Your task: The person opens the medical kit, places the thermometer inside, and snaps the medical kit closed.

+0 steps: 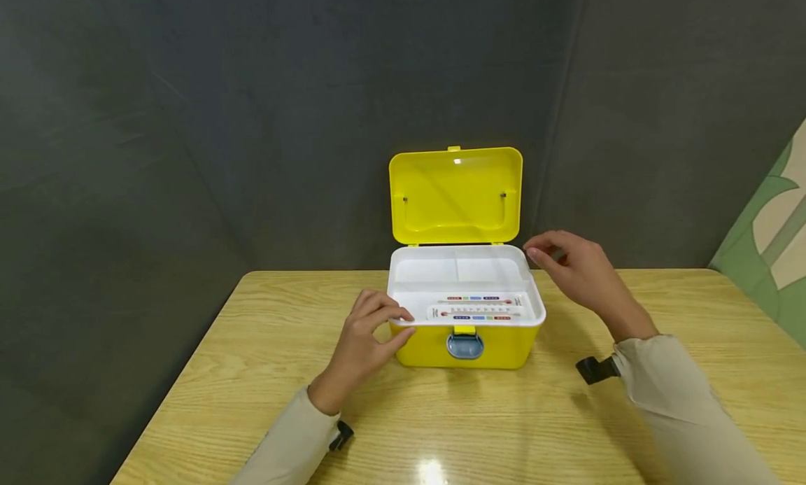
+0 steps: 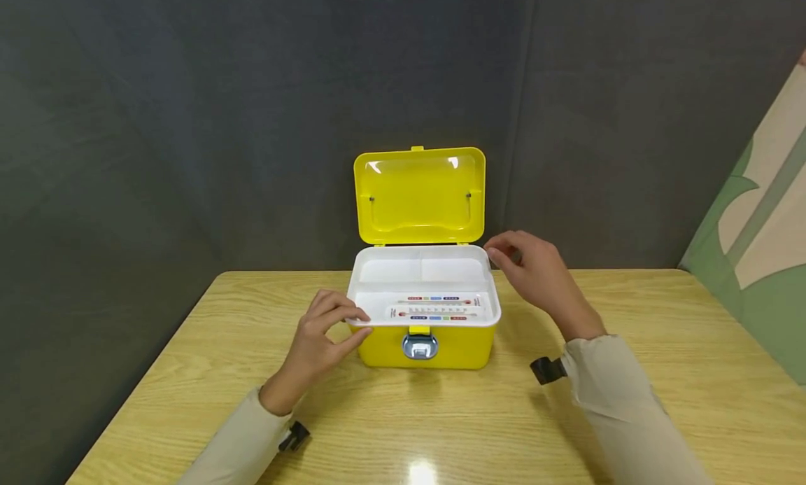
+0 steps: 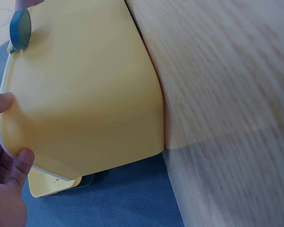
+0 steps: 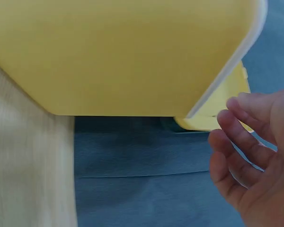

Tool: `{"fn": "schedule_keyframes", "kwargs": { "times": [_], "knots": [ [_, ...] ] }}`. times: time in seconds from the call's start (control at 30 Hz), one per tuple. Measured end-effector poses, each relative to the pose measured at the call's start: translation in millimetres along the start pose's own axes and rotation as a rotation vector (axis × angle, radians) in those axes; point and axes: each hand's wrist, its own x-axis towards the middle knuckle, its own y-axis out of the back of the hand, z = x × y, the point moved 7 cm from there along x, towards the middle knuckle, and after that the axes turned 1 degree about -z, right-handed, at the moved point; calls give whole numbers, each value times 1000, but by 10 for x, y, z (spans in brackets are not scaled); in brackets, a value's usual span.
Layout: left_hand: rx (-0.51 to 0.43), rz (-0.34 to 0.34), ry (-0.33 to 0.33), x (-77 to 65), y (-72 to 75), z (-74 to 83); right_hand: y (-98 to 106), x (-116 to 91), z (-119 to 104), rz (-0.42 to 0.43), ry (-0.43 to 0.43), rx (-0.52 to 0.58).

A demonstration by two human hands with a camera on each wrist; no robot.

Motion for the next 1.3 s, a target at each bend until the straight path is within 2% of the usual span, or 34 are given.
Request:
{"fn": "schedule_keyframes", "kwargs": {
  "times": [0.33,0.6,0.73,0.97,1.3],
  "knots": [
    [-11,0,8,-1,0,-4,-238,251,280,-80,-157,109],
    [-3,-1,4,-15,6,7,-348,367,398,-71,-218,197],
    [0,1,-3,-12,6,18,-357,409,406,-97,-247,227],
    [-10,-5,9,-4,10,15,-337,478,377,-138,-243,289],
    [-4,6,-6,-10,21,27,-337,507,358,-111,-217,268]
  ]
}}
